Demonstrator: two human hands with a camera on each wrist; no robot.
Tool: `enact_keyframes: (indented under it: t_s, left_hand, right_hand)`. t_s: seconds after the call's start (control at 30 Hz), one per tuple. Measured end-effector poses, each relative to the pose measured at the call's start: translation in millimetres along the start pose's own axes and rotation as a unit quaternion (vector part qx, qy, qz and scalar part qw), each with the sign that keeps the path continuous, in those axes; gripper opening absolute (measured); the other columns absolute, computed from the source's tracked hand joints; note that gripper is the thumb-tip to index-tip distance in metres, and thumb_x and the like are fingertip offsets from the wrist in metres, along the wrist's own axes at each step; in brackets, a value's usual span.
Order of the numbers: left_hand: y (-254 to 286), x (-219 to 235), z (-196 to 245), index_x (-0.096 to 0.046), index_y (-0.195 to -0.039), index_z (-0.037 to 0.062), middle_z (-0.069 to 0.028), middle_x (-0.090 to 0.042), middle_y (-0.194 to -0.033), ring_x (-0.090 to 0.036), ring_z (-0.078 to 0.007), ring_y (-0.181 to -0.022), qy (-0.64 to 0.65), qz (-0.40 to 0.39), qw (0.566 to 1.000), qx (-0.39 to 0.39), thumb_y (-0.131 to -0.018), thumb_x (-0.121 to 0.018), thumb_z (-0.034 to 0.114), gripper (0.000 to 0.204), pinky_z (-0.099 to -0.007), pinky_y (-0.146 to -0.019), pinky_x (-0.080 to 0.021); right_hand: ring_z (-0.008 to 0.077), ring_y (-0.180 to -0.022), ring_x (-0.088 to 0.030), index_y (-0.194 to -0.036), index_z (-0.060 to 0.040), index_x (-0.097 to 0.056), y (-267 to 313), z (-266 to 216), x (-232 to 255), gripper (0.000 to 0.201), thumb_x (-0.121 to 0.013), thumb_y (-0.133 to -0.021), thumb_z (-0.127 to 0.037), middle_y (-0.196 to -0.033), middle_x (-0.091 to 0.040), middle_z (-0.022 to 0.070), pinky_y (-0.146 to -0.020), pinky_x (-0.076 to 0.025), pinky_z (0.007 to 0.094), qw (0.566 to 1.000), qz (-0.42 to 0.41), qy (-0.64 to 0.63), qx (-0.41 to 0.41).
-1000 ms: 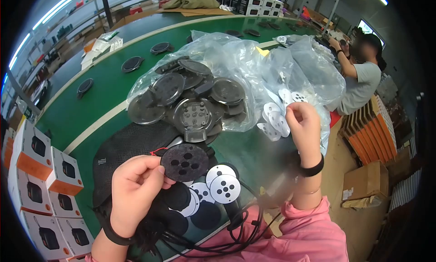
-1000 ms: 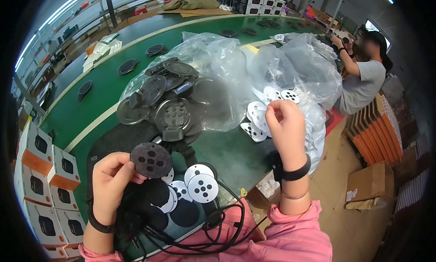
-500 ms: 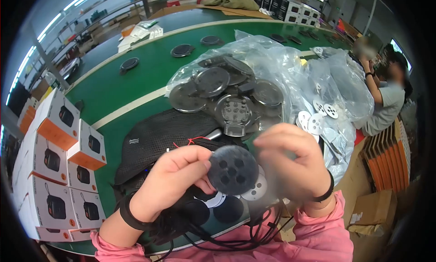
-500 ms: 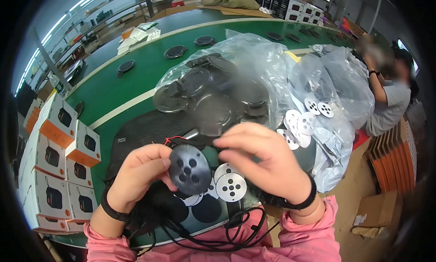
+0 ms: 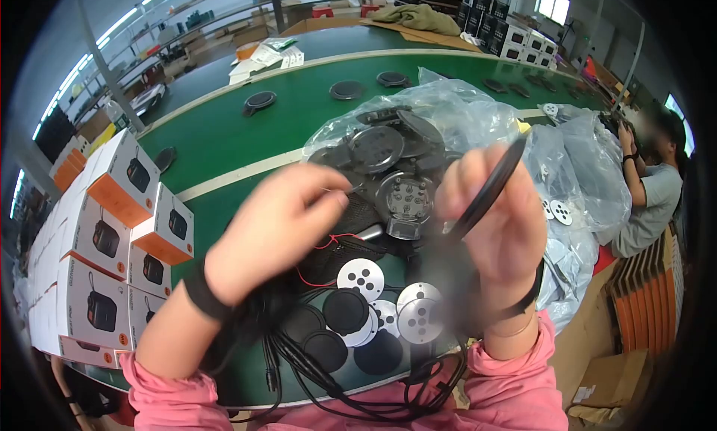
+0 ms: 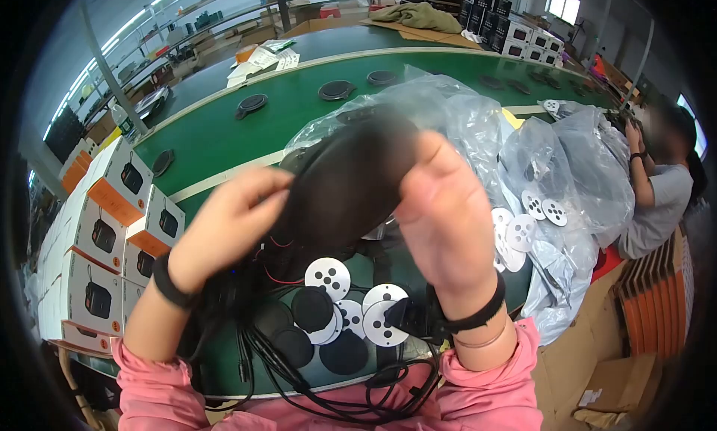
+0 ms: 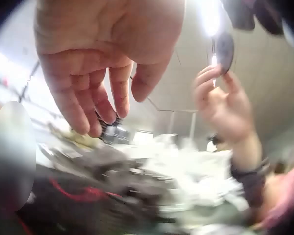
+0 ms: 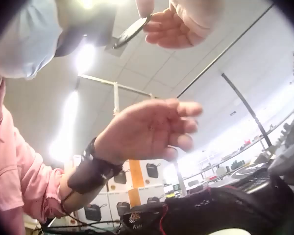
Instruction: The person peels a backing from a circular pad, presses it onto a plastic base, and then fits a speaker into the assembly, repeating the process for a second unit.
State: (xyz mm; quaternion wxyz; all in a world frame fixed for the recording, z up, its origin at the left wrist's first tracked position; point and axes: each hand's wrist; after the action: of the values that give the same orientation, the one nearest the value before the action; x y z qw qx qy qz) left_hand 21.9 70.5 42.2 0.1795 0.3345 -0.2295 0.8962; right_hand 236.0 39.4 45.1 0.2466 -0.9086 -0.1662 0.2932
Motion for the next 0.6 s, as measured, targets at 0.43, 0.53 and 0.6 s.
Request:
enact_keyframes:
  t_s: [0.43,0.53,0.6]
  left_hand:
    - [-39.6,1.7,-83.7,-0.06,-0.081,0.0026,-0.0002,-0.052,-0.069,-0.044,-0.009,-0.061,0.13,0.046,0.949,0.283,-0.076,-0.052,0.024,0.024,-0.023,-0.052,-0.033]
    - [-16.8,13.0,-50.1,-0.053,-0.071,0.0049,0.0037,-0.046,-0.065,-0.045,-0.0049,-0.062,0.211,0.1,0.942,0.242,-0.077,-0.049,0.016,0.013,-0.0203,-0.056,-0.037]
    - [-0.7,16.2,-32.1,-0.053,-0.071,0.0056,0.0025,-0.048,-0.064,-0.045,-0.0057,-0.056,0.245,0.101,0.932,0.246,-0.078,-0.048,0.016,0.013,-0.0198,-0.05,-0.035]
  right_hand:
    - [0.0115,-0.059,-0.038,-0.101,-0.0081,-0.052,-0.1,24.6,47.3,0.022,-0.041,-0.091,-0.025,-0.077,-0.049,0.0007,-0.055,-0.032,0.0251,0.935,0.011,-0.341,-0.098]
    - [0.0101,-0.056,-0.035,-0.101,-0.0071,-0.051,2.1,19.9,39.4,0.023,-0.041,-0.092,-0.024,-0.072,-0.043,-0.0003,-0.051,-0.03,0.024,0.926,0.006,-0.361,-0.111]
    - [0.0093,-0.052,-0.032,-0.101,-0.005,-0.048,3.1,22.0,39.1,0.022,-0.039,-0.092,-0.023,-0.07,-0.038,0.0,-0.046,-0.027,0.0232,0.93,-0.015,-0.349,-0.115]
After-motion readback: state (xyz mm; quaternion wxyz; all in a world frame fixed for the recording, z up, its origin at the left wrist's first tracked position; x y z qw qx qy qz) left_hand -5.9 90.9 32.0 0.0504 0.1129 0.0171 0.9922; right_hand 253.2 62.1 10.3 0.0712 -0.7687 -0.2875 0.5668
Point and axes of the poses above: each hand's wrist, its own y-axis away from the middle knuckle, its own x-axis out of the back of the hand, z = x × y
